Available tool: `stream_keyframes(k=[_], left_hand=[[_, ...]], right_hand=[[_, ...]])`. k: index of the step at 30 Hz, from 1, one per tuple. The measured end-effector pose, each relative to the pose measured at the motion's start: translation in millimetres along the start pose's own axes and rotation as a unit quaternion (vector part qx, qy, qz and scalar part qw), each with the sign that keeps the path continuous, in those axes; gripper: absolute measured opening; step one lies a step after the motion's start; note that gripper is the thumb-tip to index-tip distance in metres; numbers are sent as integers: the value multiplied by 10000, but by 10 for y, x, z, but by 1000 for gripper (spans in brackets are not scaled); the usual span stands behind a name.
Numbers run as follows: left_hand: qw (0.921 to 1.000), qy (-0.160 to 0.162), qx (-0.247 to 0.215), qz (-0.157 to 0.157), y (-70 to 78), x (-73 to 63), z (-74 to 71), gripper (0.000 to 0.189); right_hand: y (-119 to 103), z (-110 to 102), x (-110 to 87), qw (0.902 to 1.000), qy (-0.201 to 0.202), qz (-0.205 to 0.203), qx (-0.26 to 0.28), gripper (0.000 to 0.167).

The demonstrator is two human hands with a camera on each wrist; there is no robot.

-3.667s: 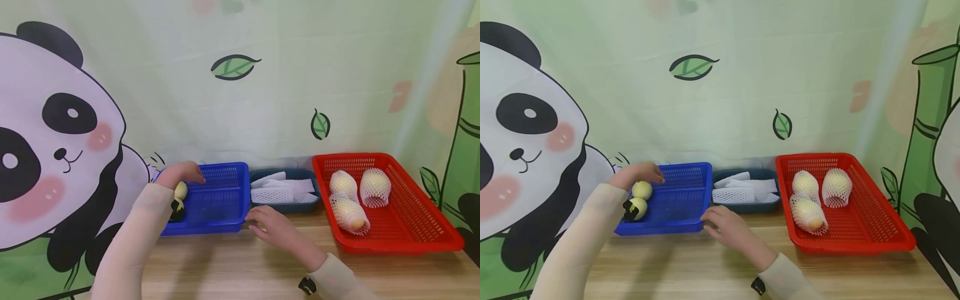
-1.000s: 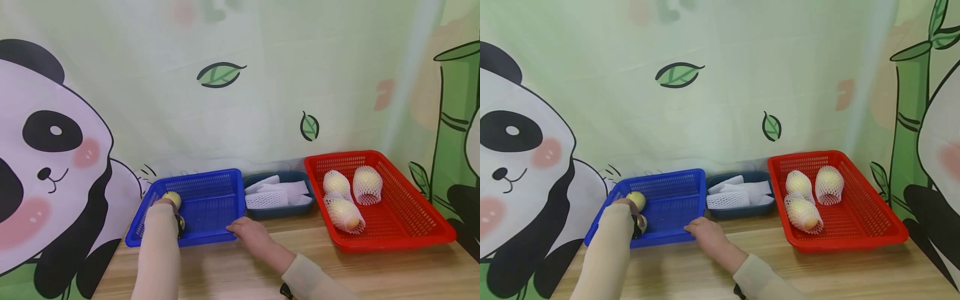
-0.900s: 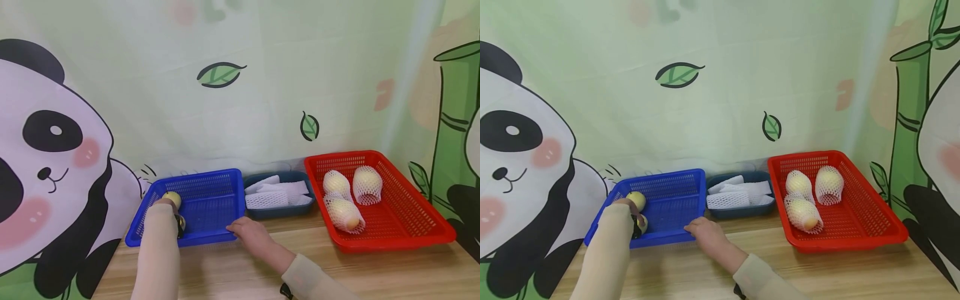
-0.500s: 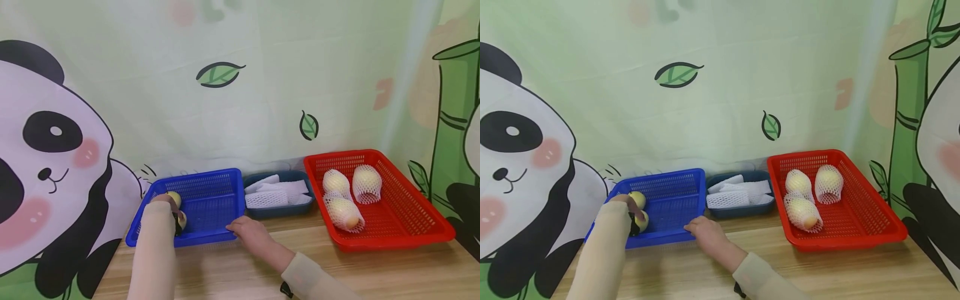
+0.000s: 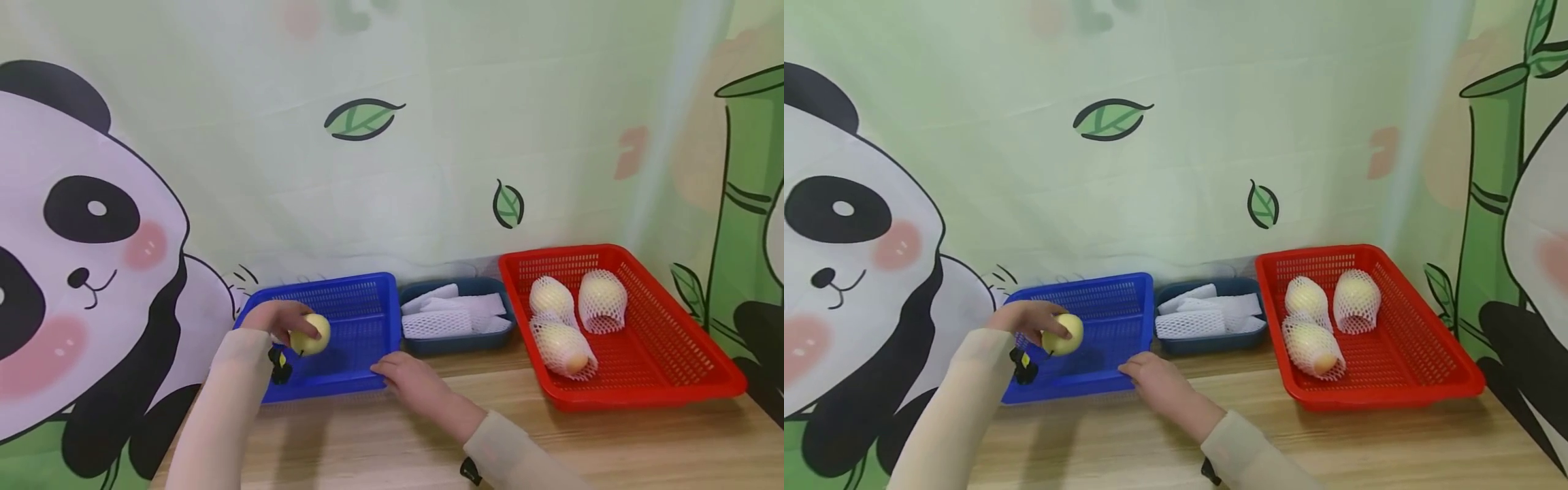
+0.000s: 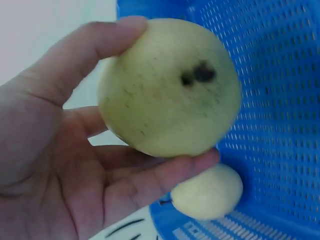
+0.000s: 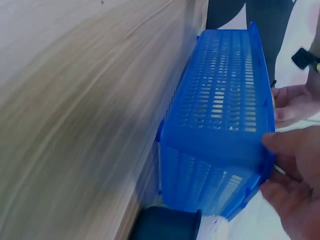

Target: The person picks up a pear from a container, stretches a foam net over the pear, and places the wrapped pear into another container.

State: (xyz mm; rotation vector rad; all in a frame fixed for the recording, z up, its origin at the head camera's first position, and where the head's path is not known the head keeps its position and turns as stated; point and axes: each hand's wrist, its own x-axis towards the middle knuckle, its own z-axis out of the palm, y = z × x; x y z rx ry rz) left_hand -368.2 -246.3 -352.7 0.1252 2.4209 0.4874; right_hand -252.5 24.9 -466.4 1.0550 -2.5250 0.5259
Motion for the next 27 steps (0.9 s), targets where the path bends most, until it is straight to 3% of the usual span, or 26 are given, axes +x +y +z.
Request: stream_keyframes(k=[3, 7, 13, 16, 21, 23, 27], left_hand=[[9988, 328, -6, 350, 33, -42, 59, 75], [9926, 857, 132, 855, 109, -103, 174, 78], [9707, 1597, 400, 1751, 297, -252, 412, 72], [9608, 1824, 403, 2048, 427, -371, 534, 72], [9496, 1934, 220, 2459, 727, -568, 749, 76], [9437, 1947, 132, 2671, 869, -608, 836, 75], [9347, 1925, 17, 2988, 1122, -619, 1040, 74]], right_hand=[[55, 7, -34, 9995, 31, -238, 208, 25], [139, -34, -183, 9972, 477, -553, 152, 25], [231, -294, -532, 9891, 1300, -681, 91, 30], [233, -485, -680, 9889, 1410, -463, 86, 32], [166, -787, -902, 9922, 1205, 217, -225, 33], [132, -897, -964, 9922, 1078, 539, -306, 33], [113, -1027, -1035, 9875, 1287, 807, -409, 36]])
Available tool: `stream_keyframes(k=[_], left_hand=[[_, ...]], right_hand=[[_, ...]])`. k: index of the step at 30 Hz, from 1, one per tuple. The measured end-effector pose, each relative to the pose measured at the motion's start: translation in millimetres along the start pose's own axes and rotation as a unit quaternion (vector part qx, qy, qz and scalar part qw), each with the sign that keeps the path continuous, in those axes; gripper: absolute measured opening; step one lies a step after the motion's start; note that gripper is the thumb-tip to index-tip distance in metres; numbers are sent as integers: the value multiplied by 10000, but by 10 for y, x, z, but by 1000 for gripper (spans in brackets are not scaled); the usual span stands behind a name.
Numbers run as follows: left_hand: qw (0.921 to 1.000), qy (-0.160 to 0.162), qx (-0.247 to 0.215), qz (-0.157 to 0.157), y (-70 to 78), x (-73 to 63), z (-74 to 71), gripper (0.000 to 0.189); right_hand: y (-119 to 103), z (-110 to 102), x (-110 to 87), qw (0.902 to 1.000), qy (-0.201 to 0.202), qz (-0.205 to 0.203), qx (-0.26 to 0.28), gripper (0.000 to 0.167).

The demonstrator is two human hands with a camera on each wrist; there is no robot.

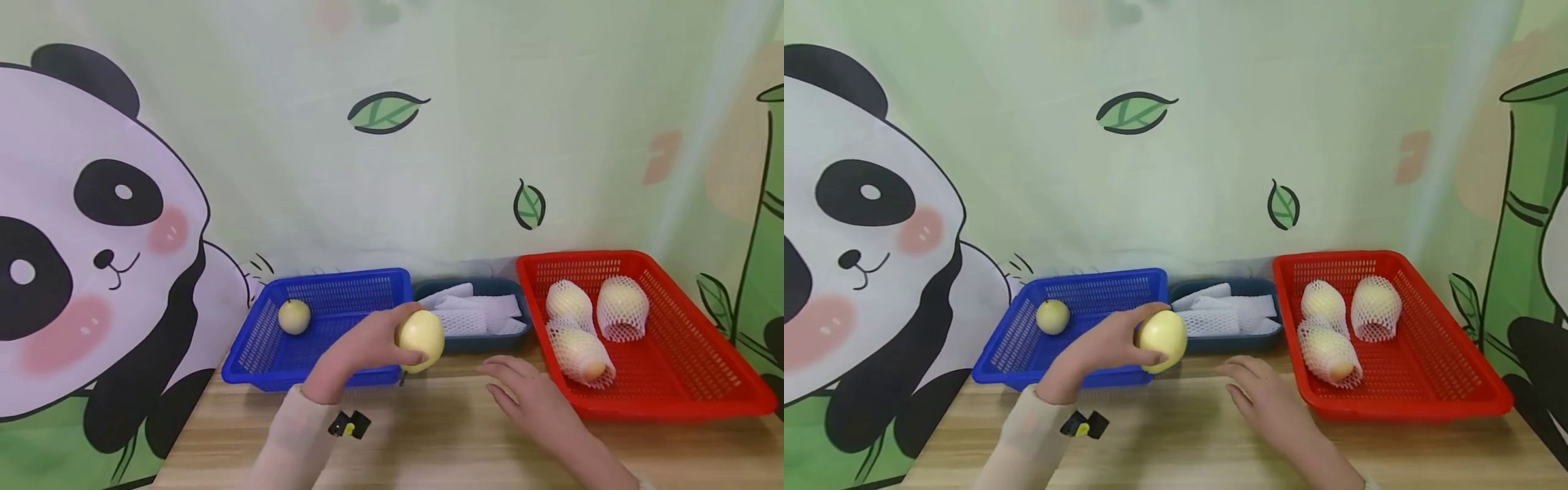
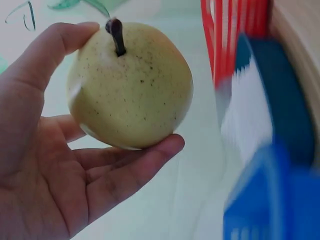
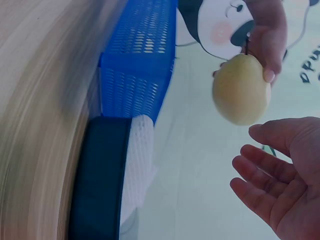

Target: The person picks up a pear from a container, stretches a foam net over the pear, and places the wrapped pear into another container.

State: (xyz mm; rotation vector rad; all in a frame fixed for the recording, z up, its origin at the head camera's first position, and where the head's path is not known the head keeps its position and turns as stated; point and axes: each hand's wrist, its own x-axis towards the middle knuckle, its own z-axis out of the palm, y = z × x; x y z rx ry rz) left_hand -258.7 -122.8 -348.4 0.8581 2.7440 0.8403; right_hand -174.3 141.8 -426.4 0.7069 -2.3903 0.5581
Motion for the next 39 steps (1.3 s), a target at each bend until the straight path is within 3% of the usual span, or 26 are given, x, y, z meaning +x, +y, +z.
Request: stream_keyframes(k=[4, 8, 10, 15, 18, 20, 26, 33, 39], left_hand=[[9999, 79, -90, -6, 152, 23, 308, 76], [9989, 231, -301, -258, 242, 12, 615, 75], [9979, 260, -450, -376, 258, 14, 751, 73], [9958, 287, -672, -553, 206, 69, 1034, 73], [9951, 334, -725, -584, 137, 120, 1169, 74], [9946, 356, -769, -601, 92, 147, 1249, 74], [9938, 379, -818, -653, 14, 170, 1406, 73], [9938, 336, -715, -776, 3, 149, 1453, 78], [9928, 260, -736, -911, 13, 118, 1513, 77]], right_hand=[[46, -25, -65, 9990, 448, -21, -3, 41], [91, 14, -122, 9972, 738, -83, 117, 46], [103, 37, -149, 9966, 794, -57, 189, 32], [96, 73, -196, 9966, 790, 144, 203, 27], [84, 84, -200, 9968, 726, 283, 147, 43], [79, 87, -198, 9972, 649, 362, 123, 42], [65, 87, -166, 9973, 384, 576, 232, 37], [38, 80, -141, 9948, -102, 899, 469, 30], [35, 91, -124, 9939, -175, 942, 549, 28]])
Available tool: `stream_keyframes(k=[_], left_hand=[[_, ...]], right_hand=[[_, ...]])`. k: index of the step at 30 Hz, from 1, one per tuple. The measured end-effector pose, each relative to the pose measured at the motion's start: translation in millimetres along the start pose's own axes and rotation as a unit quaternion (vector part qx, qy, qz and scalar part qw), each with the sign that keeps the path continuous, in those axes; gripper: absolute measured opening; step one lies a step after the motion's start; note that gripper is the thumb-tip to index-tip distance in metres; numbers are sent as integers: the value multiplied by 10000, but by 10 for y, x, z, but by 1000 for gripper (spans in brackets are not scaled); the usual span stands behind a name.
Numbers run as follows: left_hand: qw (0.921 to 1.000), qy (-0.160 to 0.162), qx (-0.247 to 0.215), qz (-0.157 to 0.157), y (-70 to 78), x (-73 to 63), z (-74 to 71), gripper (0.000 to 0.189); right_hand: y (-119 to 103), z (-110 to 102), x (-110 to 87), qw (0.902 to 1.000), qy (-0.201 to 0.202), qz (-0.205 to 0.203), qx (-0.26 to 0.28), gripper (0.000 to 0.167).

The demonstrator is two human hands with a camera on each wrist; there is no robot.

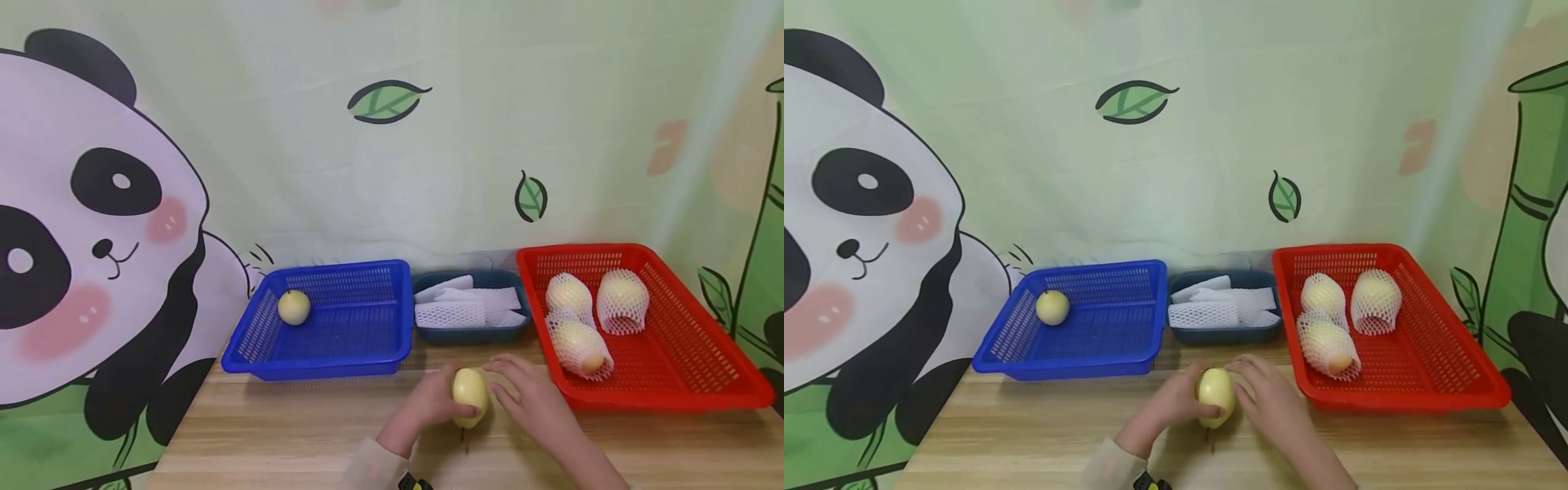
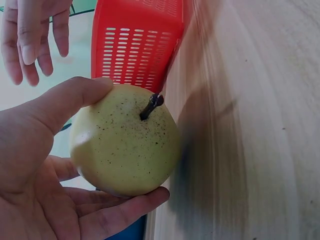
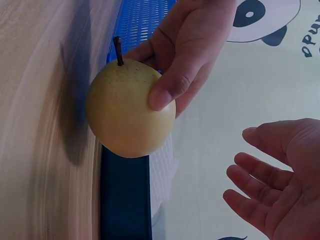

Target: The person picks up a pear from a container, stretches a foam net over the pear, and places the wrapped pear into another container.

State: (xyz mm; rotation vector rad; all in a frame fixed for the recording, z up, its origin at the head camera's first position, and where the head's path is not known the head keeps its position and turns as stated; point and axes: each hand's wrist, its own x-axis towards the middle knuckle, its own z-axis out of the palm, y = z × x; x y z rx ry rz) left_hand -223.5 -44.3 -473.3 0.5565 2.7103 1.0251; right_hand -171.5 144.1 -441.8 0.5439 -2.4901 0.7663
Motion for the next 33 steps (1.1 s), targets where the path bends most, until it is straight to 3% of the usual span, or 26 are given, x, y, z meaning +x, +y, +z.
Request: stream_keyframes(k=[10, 19, 26, 33], left_hand=[[9997, 8, -226, -31, -38, -46, 76, 75], [9995, -25, -297, -64, -22, -58, 24, 80], [9991, -175, -310, -248, -19, -57, 7, 82], [9987, -154, -356, -344, -59, -42, 21, 82]], right_hand=[[9, -14, 125, 9976, -455, 513, 103, 26], [1, -37, 441, 9974, -424, 588, 15, 26], [35, 51, 724, 9900, -1080, 902, -125, 32], [30, 129, 899, 9898, -1124, 876, 6, 30]])
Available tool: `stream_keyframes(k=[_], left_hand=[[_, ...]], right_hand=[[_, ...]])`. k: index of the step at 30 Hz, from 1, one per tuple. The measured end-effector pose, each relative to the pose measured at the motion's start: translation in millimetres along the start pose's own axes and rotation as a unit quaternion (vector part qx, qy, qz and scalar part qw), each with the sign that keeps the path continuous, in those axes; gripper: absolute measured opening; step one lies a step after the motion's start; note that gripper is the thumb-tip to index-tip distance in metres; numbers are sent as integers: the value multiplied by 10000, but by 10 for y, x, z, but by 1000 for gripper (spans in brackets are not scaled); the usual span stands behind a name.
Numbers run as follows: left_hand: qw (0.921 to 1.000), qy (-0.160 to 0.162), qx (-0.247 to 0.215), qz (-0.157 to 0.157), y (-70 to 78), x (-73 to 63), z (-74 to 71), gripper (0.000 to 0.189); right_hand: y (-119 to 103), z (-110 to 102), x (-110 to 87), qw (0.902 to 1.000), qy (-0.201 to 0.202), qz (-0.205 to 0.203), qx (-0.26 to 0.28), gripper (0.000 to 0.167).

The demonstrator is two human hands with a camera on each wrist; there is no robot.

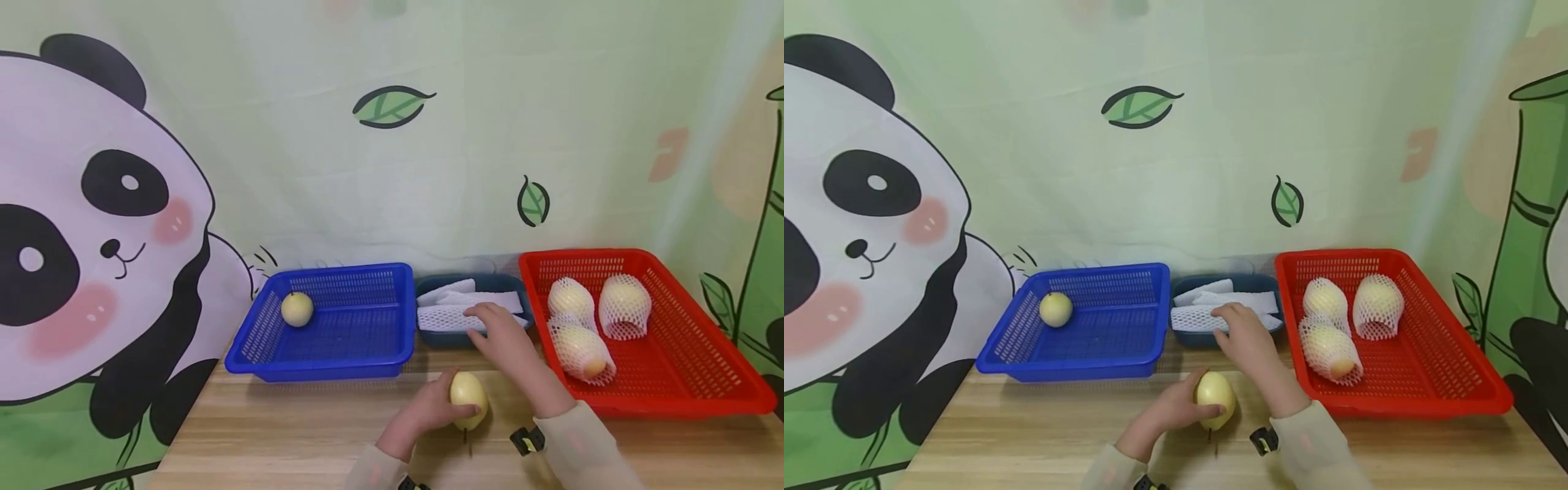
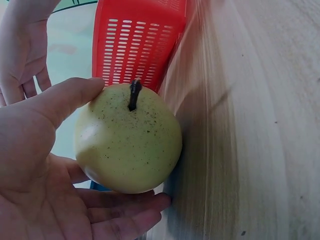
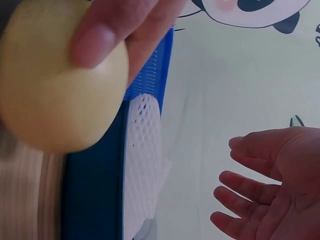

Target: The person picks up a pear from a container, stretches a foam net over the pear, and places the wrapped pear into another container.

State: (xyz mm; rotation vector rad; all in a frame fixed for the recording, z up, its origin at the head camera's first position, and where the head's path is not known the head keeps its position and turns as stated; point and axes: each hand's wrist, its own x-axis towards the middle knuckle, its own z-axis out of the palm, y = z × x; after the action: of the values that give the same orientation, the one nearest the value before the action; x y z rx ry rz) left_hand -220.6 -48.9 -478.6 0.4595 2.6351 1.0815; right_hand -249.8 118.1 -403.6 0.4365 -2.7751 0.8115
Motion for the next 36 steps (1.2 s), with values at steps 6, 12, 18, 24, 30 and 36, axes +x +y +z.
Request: stream_keyframes(k=[6, 12, 18, 24, 30, 36], left_hand=[[9999, 27, -121, -28, -14, 0, -2, 73], [9999, 55, -68, 71, 2, -28, -9, 63], [9997, 167, -113, 119, -2, -22, -3, 57], [9997, 168, -133, 98, -29, -21, -5, 54], [9999, -111, 32, 55, -40, -108, 7, 53], [9989, -389, 242, 138, 1, -250, -9, 47]], right_hand=[[-20, -5, 78, 9999, -52, -19, 134, 30], [-5, -23, 117, 9998, -141, 77, 132, 32], [-11, -46, 162, 9994, -297, 166, 83, 32], [-50, -87, 247, 9993, -369, 65, -84, 32], [-80, -70, 412, 9965, -749, 37, -366, 33], [-80, 18, 653, 9853, -1464, -11, -878, 35]])
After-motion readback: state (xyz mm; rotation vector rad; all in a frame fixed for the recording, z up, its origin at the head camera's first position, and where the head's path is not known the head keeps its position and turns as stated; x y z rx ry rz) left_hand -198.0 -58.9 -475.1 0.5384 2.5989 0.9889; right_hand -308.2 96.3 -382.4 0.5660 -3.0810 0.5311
